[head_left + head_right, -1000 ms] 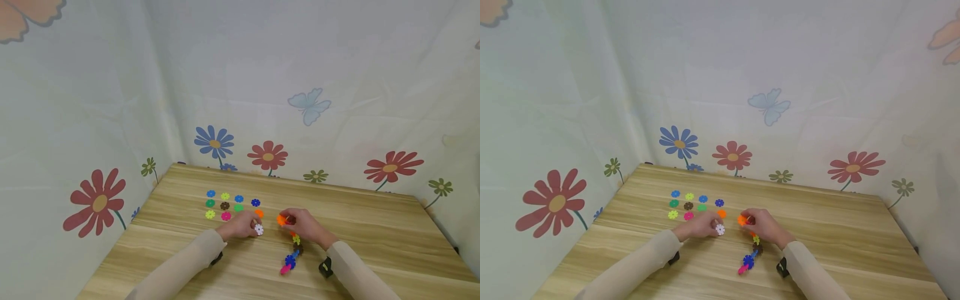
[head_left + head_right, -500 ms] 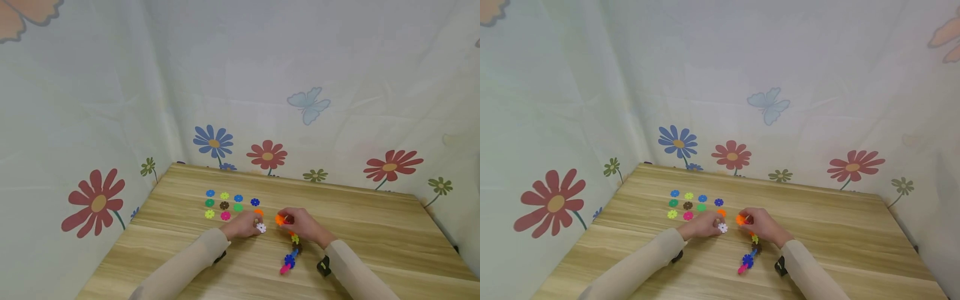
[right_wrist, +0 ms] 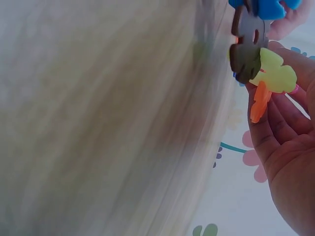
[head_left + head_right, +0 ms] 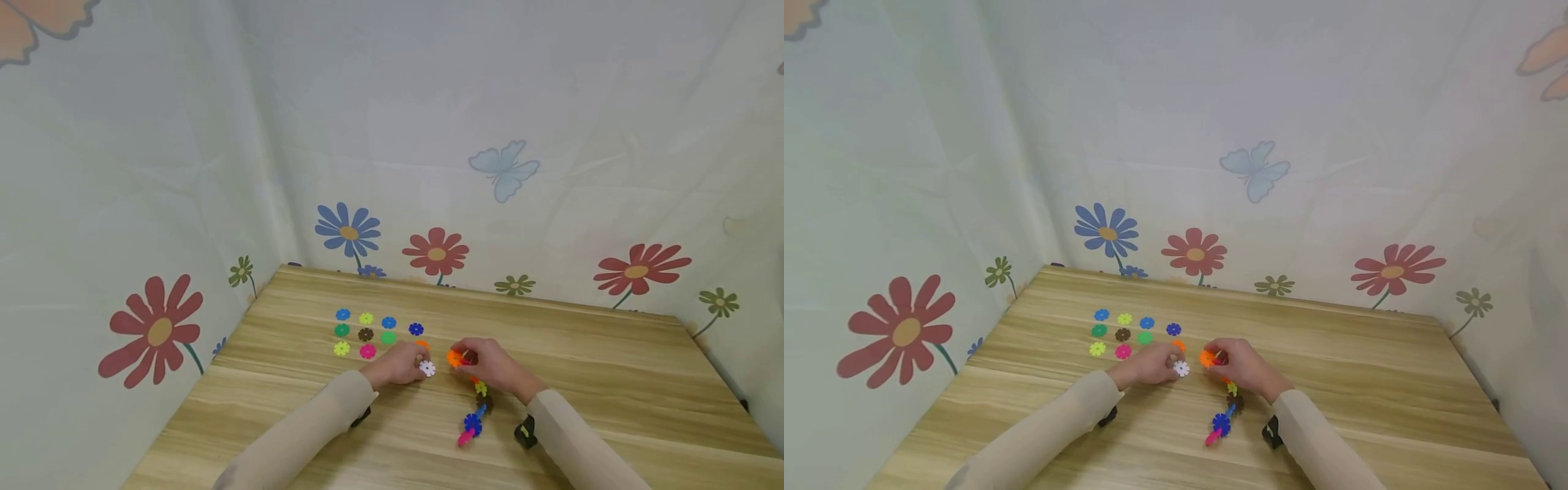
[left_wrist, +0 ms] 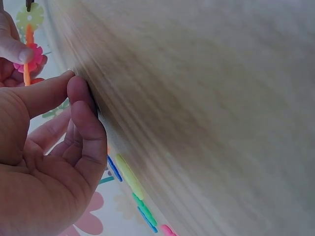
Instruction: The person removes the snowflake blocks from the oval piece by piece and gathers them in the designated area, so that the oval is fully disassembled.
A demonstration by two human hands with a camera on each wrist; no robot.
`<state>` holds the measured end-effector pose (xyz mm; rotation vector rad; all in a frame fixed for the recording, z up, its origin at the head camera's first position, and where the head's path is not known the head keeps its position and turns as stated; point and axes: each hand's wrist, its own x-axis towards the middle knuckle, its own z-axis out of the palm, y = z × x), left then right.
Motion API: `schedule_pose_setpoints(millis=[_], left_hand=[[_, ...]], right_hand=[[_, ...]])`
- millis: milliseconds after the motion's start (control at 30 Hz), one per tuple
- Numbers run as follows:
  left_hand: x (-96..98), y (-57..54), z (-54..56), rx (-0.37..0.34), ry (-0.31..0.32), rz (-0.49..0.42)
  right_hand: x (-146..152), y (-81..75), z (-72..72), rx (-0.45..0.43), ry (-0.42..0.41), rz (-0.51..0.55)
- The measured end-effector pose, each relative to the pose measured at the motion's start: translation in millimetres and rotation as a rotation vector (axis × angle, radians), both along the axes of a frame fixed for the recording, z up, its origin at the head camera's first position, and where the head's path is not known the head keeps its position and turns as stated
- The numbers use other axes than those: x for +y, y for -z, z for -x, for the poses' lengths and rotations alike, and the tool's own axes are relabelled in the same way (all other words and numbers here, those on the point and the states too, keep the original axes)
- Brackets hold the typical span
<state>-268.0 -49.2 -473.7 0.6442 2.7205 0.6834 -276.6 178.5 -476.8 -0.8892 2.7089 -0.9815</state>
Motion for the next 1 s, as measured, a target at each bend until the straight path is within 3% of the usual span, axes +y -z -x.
schedule_pose_setpoints(millis=[167, 400, 667, 800, 1000], left_hand=[[-0.5, 0.3, 0.9, 0.002, -0.005, -0.015], [0.4, -0.4, 0.9, -0.027, -0.062, -0.059], [5.1, -3.6, -0.8, -0.035, -0.122, -0.197], [8.8, -5.7, -3.1, -0.087, -0.176, -0.318], [15.1, -5.7, -4.1, -0.276, -0.261, -0.6]], right_hand=[[-0.9, -0.7, -0.9, 0.023, -0.025, 0.03], [-1.2, 0.6, 0.3, 0.054, -0.033, 0.035], [-5.1, -0.4, -0.5, 0.014, 0.025, 0.024], [-7.3, -0.8, -1.5, 0.018, 0.032, 0.038], [-10.2, -1.7, -3.8, 0.011, 0.015, 0.06]])
